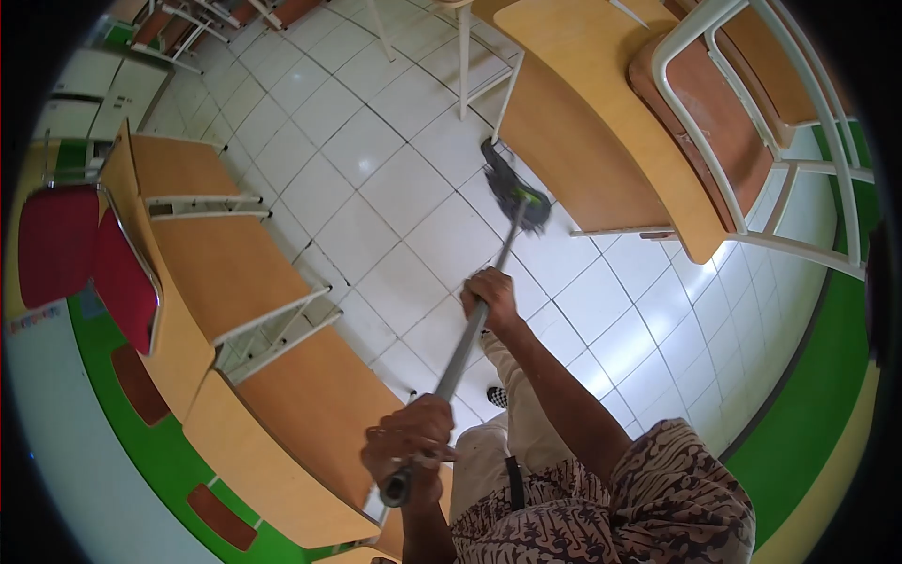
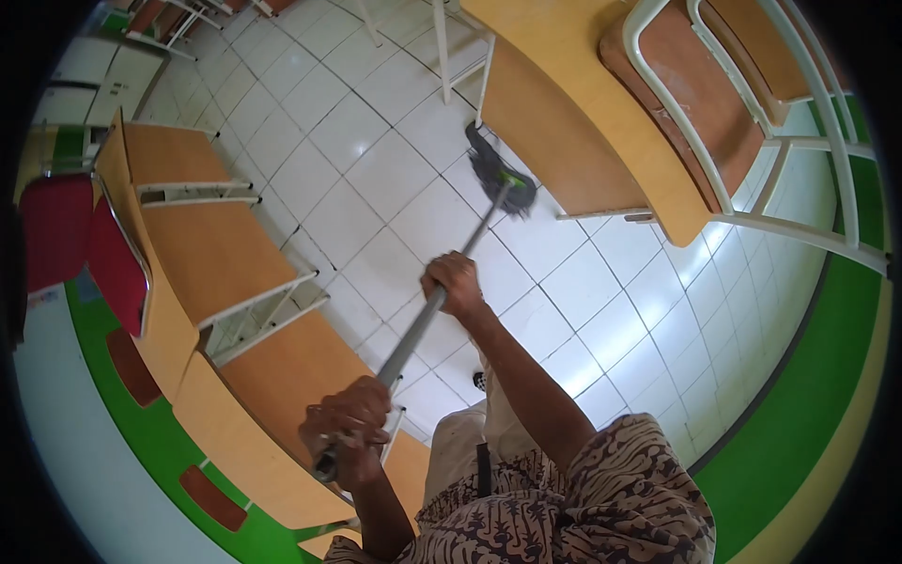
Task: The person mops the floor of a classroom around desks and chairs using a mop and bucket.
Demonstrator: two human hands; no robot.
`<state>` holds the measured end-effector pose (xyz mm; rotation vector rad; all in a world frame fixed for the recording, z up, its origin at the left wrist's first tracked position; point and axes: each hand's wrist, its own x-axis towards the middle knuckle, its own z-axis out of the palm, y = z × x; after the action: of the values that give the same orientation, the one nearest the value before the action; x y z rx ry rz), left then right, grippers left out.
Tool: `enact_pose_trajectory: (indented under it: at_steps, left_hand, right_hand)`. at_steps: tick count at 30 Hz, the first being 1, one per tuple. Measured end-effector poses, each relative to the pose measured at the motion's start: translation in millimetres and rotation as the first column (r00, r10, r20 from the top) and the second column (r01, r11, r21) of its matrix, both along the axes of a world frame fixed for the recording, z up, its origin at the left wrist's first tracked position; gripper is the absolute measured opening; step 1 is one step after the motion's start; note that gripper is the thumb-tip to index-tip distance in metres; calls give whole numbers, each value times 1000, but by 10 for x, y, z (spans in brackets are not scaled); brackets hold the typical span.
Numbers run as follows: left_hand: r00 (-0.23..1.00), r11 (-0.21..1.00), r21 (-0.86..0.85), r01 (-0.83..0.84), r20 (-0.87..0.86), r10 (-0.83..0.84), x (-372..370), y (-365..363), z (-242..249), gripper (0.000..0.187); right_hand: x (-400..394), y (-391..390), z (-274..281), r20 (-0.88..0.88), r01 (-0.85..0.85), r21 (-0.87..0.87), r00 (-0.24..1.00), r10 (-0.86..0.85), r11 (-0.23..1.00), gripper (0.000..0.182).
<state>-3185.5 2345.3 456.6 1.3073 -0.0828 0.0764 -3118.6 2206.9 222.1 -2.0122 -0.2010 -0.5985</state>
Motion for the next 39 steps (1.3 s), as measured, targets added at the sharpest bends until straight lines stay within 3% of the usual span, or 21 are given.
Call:
enact_pose_trajectory:
  at_steps: [2,4,6,8,10,12,14,16,20,22,24,25,27,29,30,32,34,35,37,38,39]
  left_hand:
    - [999,997,58,42,-13,-42,-256,39,-51,28]
    - [999,992,-127,2,45,3,-454,129,-338,24]
    - [988,997,22,-75,-132,78,-562,256,-502,15]
    - [992,995,80,56,-121,-46,-745,409,-834,5]
    - [986,953,285,107,89,-137,-1090,473,-1143,5]
    - [980,976,215,-25,-190,67,-1601,487,-892,7]
    - [982,940,287,-186,72,173,-1923,702,-673,33]
    - [949,934,170,-315,50,311,-2187,875,-443,40]
    - [862,836,256,-485,-25,507,-2559,958,-359,36]
    - [768,669,458,-585,49,638,-2760,914,-575,32]
    - [672,617,452,-644,-50,739,-2949,722,-363,30]
    - [638,589,459,-665,-61,768,-3107,644,-251,29]
    - [543,521,463,-717,-97,834,-3438,398,12,29]
    - [564,499,405,-766,53,824,-3818,251,171,32]
    - [502,469,425,-774,-39,864,-4070,113,307,33]
    - [579,487,416,-768,126,805,-4447,-91,541,35]
    - [470,186,576,-796,393,790,-4950,-344,545,34]
    - [471,189,580,-792,385,794,-5073,-404,641,34]
    - [610,541,356,-762,113,784,-5225,-481,877,33]
    - [611,543,354,-761,113,783,-5245,-528,838,33]
    - [520,491,311,-814,12,854,-5258,-559,767,32]
  right_hand:
    - [-262,-77,-72,44,22,2,999,-22,1000,19]
    - [-305,-142,-218,8,-87,-181,996,90,980,16]
    - [-222,-153,-479,-90,-214,-208,976,199,955,14]
    - [-174,-158,-589,-96,-267,-219,963,252,938,20]
    - [-353,-19,-797,-73,-215,-257,976,203,942,23]
    - [-665,275,-802,-26,-281,-221,959,282,934,24]
    - [-1021,708,-582,1,-346,-159,937,350,925,22]
    - [-1255,1194,-480,68,-443,-63,892,447,894,22]
    - [-1418,1943,-431,-79,-657,-72,753,653,750,21]
    - [-1523,2171,-552,-43,-724,-95,689,723,684,21]
    - [-1831,2323,-574,-27,-757,-81,652,757,649,22]
    - [-2064,2286,-392,9,-780,59,624,781,623,22]
    - [-2630,2174,-281,-39,-792,132,596,802,596,20]
    - [-3215,1983,-120,-68,-767,203,609,790,609,20]
    - [-3535,1845,-23,-106,-754,202,618,779,625,20]
    - [-4207,1513,136,-160,-716,208,648,745,667,21]
    - [-4828,1074,394,-142,-684,301,657,740,665,23]
    - [-5092,860,482,-151,-685,291,657,739,668,25]
    - [-5569,454,539,-203,-704,265,627,752,659,26]
    - [-5699,292,490,-240,-725,252,595,767,641,26]
    - [-5778,178,394,-207,-745,267,576,791,612,28]
